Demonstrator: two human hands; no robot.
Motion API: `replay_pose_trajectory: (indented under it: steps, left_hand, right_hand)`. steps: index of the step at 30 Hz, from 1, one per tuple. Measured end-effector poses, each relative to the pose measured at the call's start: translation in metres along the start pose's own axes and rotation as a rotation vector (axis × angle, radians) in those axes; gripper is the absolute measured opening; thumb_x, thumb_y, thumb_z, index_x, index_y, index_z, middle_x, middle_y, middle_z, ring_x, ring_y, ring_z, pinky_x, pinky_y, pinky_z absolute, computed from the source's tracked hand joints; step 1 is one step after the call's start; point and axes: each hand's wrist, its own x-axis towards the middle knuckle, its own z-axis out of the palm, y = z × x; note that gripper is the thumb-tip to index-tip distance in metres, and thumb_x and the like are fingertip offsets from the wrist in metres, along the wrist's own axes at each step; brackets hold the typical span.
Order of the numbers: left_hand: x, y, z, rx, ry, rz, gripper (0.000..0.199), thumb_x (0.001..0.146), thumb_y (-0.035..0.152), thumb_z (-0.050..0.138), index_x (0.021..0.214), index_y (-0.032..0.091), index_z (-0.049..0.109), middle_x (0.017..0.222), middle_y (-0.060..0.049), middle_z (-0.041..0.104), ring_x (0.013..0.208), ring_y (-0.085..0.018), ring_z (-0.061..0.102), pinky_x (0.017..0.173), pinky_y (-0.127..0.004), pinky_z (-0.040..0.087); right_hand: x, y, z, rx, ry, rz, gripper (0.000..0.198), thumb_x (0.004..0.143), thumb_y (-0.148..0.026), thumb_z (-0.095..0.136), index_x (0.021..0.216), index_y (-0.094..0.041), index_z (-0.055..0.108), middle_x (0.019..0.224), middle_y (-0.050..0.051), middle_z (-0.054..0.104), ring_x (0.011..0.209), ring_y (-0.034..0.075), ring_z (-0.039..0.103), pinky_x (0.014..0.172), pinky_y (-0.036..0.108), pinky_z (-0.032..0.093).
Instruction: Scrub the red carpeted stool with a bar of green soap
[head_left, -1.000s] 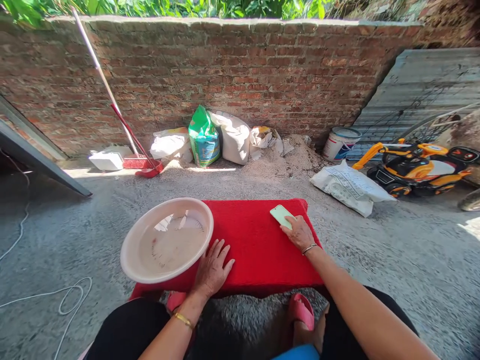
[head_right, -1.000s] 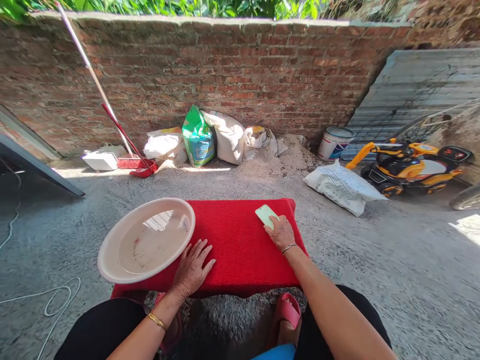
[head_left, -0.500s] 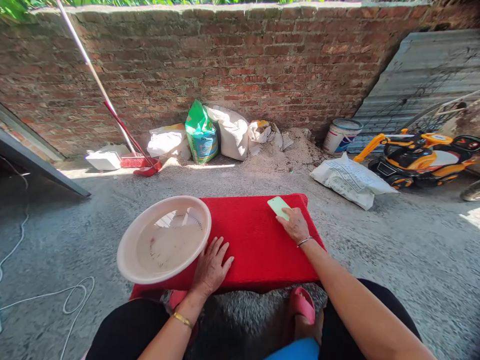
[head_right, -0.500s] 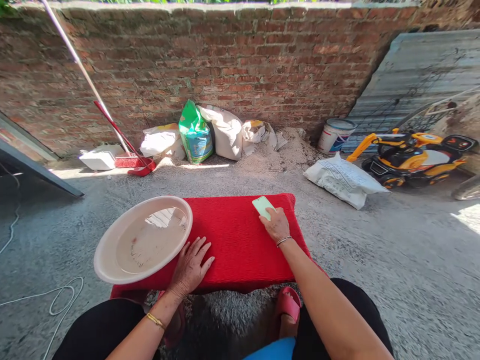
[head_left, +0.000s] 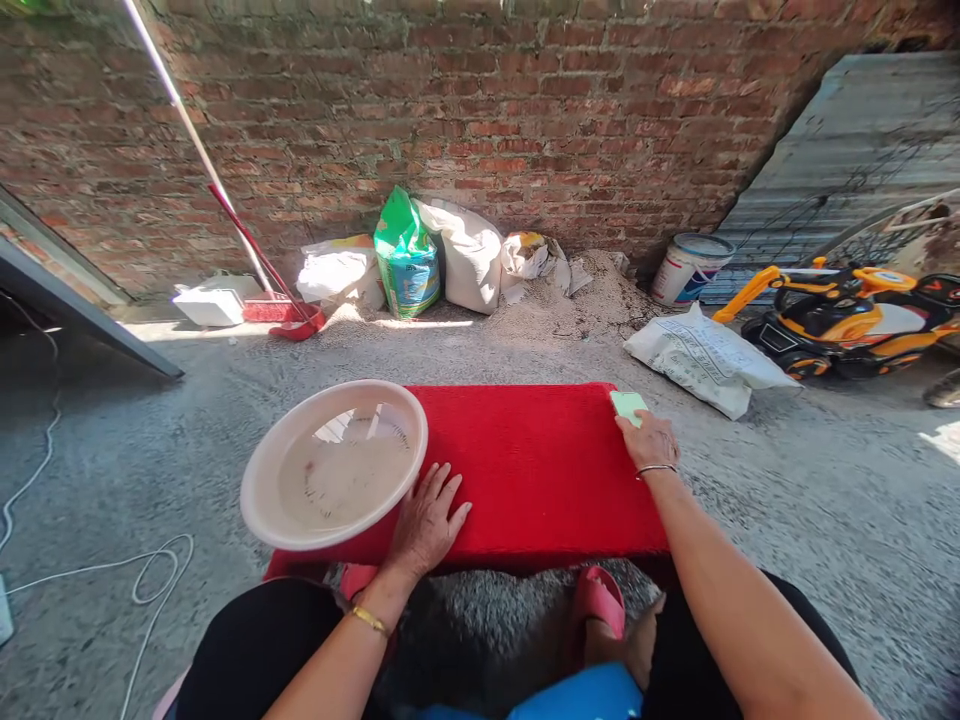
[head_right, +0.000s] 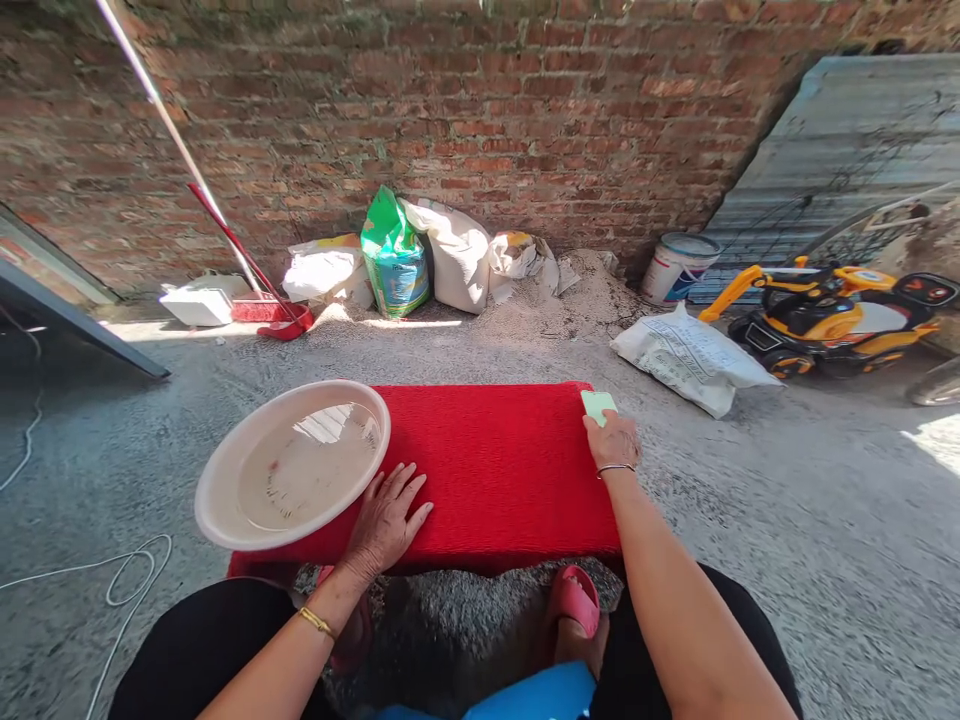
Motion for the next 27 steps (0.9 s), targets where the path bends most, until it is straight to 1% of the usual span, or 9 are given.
replay_pose_trajectory:
  steps: [3, 8, 11, 13, 15, 19, 21, 24, 27]
  left_hand:
    - [0.0, 0.001, 0.001, -0.01, 0.004, -0.009, 0.04, 0.091, 0.038, 0.053, 0.126, 0.019, 0.061, 0.14, -0.011, 0.055, 0.132, -0.031, 0.047, 0.109, -0.051, 0.036]
    - [0.0, 0.002, 0.001, -0.035, 0.008, -0.025, 0.04, 0.09, 0.037, 0.055, 0.126, 0.02, 0.061, 0.14, -0.01, 0.055, 0.132, -0.03, 0.047, 0.11, -0.051, 0.037]
    - [0.0, 0.003, 0.0, -0.038, 0.003, -0.03, 0.04, 0.09, 0.037, 0.055, 0.126, 0.02, 0.061, 0.14, -0.01, 0.055, 0.132, -0.03, 0.047, 0.111, -0.051, 0.036]
    - [0.0, 0.003, -0.001, -0.037, -0.004, -0.035, 0.04, 0.09, 0.037, 0.056, 0.126, 0.02, 0.061, 0.14, -0.01, 0.054, 0.132, -0.03, 0.047, 0.112, -0.051, 0.035]
    - [0.0, 0.004, -0.001, -0.041, -0.011, -0.042, 0.041, 0.089, 0.036, 0.056, 0.126, 0.018, 0.061, 0.14, -0.011, 0.054, 0.132, -0.03, 0.047, 0.112, -0.051, 0.035]
    - [0.001, 0.006, -0.002, -0.065, -0.013, -0.055, 0.041, 0.089, 0.037, 0.057, 0.125, 0.018, 0.062, 0.14, -0.011, 0.055, 0.132, -0.03, 0.046, 0.111, -0.051, 0.035]
    - [0.001, 0.006, -0.003, -0.077, -0.01, -0.057, 0.041, 0.089, 0.037, 0.057, 0.125, 0.018, 0.062, 0.14, -0.011, 0.054, 0.132, -0.03, 0.046, 0.111, -0.05, 0.036]
    - [0.001, 0.006, -0.003, -0.078, -0.006, -0.057, 0.041, 0.089, 0.037, 0.057, 0.125, 0.019, 0.062, 0.14, -0.011, 0.054, 0.133, -0.03, 0.046, 0.111, -0.05, 0.036]
    - [0.001, 0.005, -0.003, -0.07, -0.007, -0.057, 0.041, 0.089, 0.036, 0.057, 0.126, 0.019, 0.061, 0.14, -0.011, 0.054, 0.133, -0.03, 0.046, 0.111, -0.05, 0.036]
  right_hand:
    - [-0.008, -0.02, 0.003, 0.003, 0.003, -0.115, 0.053, 0.087, -0.052, 0.05, 0.126, -0.017, 0.061, 0.112, 0.017, 0.062, 0.105, 0.028, 0.058, 0.085, 0.037, 0.043]
    - [-0.042, -0.089, 0.028, -0.074, -0.053, -0.461, 0.048, 0.089, -0.05, 0.052, 0.127, -0.023, 0.061, 0.116, 0.014, 0.059, 0.096, 0.023, 0.059, 0.083, 0.032, 0.043]
    - [-0.049, -0.11, 0.039, -0.126, -0.102, -0.528, 0.047, 0.09, -0.05, 0.052, 0.128, -0.025, 0.06, 0.115, 0.013, 0.058, 0.097, 0.023, 0.06, 0.083, 0.032, 0.043]
    - [-0.042, -0.104, 0.039, -0.159, -0.124, -0.504, 0.047, 0.09, -0.051, 0.051, 0.129, -0.026, 0.06, 0.115, 0.013, 0.058, 0.098, 0.024, 0.06, 0.084, 0.033, 0.044]
    - [-0.027, -0.083, 0.03, -0.177, -0.119, -0.428, 0.048, 0.09, -0.051, 0.05, 0.129, -0.026, 0.059, 0.116, 0.013, 0.058, 0.1, 0.025, 0.061, 0.084, 0.035, 0.044]
    - [0.006, -0.026, 0.001, -0.144, -0.076, -0.13, 0.052, 0.089, -0.052, 0.048, 0.129, -0.022, 0.06, 0.118, 0.018, 0.06, 0.104, 0.031, 0.061, 0.083, 0.04, 0.045]
    - [0.014, -0.011, -0.01, -0.108, -0.057, -0.009, 0.055, 0.089, -0.052, 0.046, 0.129, -0.017, 0.061, 0.117, 0.023, 0.06, 0.105, 0.034, 0.06, 0.082, 0.043, 0.046]
    - [0.007, -0.023, -0.009, -0.063, -0.049, -0.045, 0.054, 0.089, -0.052, 0.048, 0.129, -0.017, 0.06, 0.116, 0.022, 0.061, 0.108, 0.032, 0.06, 0.083, 0.04, 0.046]
    - [-0.021, -0.071, 0.01, -0.032, -0.076, -0.219, 0.049, 0.089, -0.052, 0.051, 0.128, -0.024, 0.06, 0.117, 0.014, 0.06, 0.104, 0.025, 0.061, 0.085, 0.034, 0.045]
